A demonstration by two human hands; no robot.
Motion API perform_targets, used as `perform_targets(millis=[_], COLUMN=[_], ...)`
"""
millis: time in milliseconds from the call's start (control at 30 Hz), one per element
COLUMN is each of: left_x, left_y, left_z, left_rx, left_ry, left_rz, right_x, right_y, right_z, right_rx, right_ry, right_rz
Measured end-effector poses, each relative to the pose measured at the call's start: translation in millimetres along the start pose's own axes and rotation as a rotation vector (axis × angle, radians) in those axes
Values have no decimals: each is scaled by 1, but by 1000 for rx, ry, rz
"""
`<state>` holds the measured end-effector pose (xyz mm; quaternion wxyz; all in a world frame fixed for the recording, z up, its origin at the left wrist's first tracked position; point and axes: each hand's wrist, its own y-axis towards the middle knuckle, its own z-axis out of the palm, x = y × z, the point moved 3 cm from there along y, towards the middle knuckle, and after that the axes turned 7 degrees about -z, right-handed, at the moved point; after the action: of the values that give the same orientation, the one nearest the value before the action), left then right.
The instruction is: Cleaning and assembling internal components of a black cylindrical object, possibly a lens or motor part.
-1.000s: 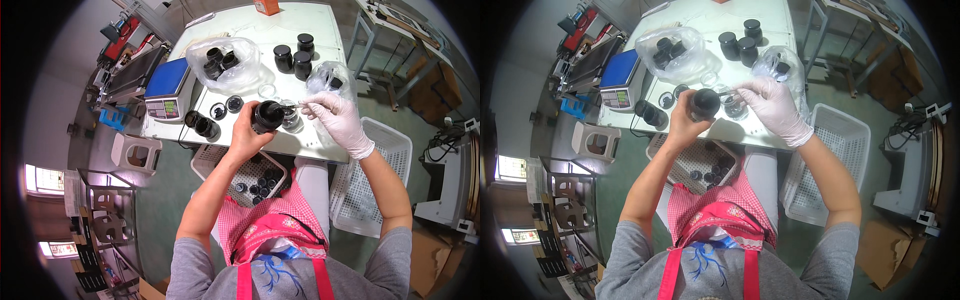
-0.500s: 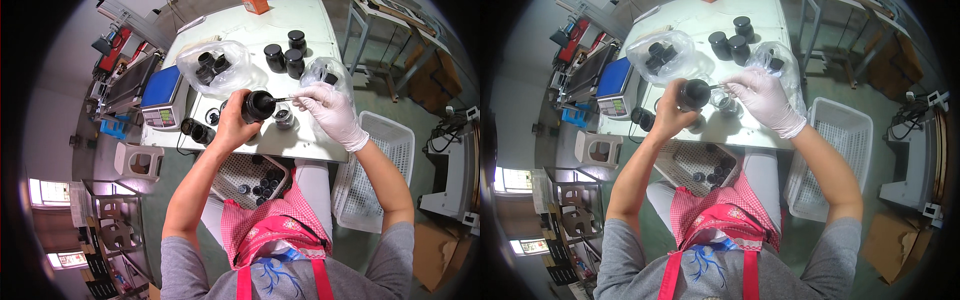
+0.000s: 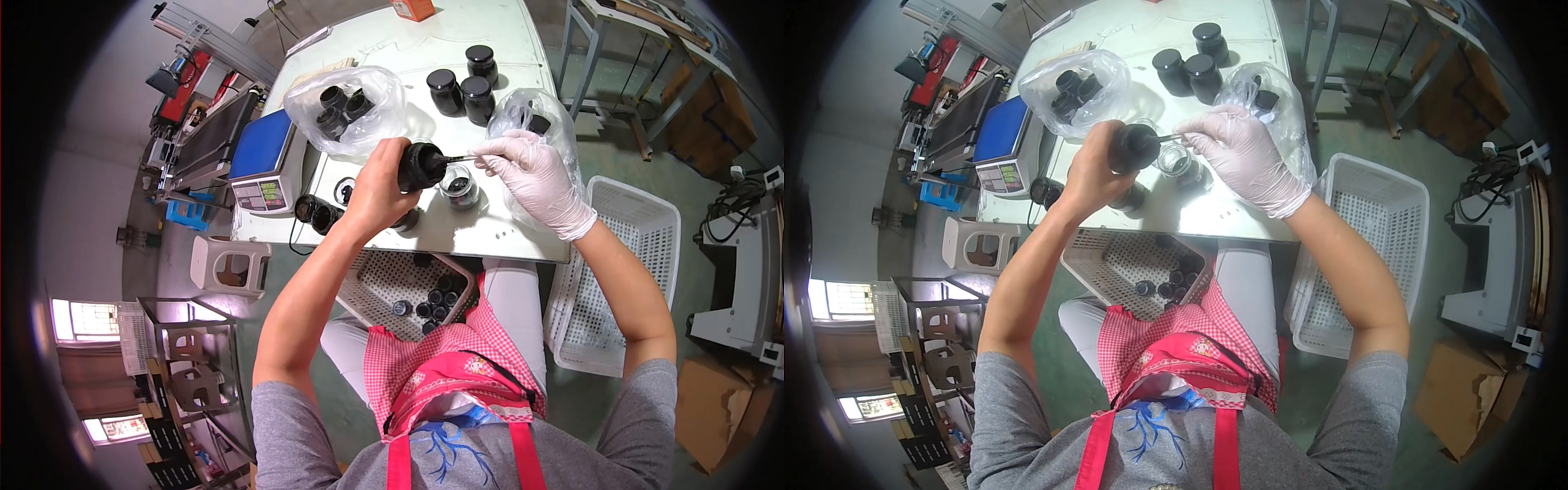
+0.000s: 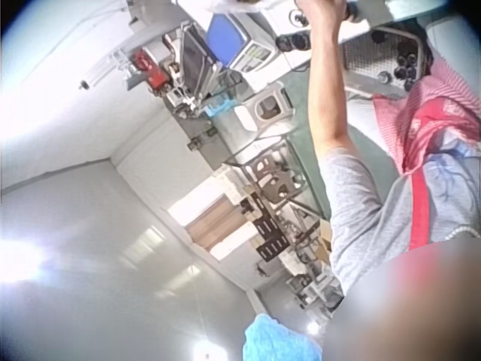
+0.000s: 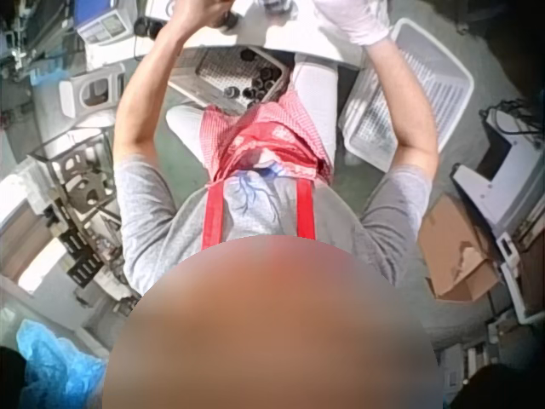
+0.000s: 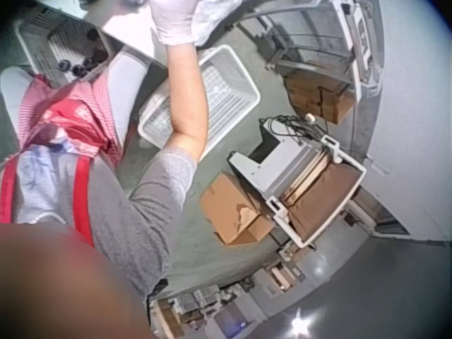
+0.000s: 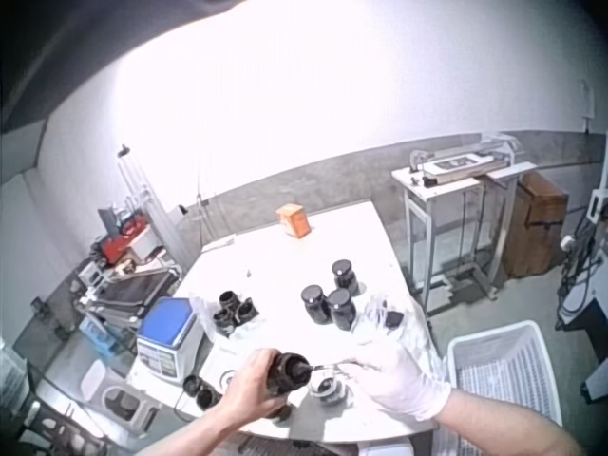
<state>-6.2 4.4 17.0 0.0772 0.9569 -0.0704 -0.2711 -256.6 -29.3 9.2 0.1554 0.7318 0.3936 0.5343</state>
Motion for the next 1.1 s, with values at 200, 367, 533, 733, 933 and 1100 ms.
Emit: perform_targets(millis=[200,367,533,733,933,1100], left_x=[-7,-6,-13,-13,-12,-13], left_y=[5,8,8,12,14,15], left_z=[3,5,5,7,8,8], left_rx=[6,25,41,38,28,52], left_ry=[91,133,174,219,264,284], left_rz=[58,90,94,153,198,168], right_x=[-7,-13,-15,-18,-18,-21], right_y=[-7,-13,-15,-20,-23,-25], right_z=[1,3,4,3,4,4], right_rx=[50,-4,-17,-28,6,12], right_ry=[-43,23,29,8,-28,2], right_rz=[11,50,58,70,58,79])
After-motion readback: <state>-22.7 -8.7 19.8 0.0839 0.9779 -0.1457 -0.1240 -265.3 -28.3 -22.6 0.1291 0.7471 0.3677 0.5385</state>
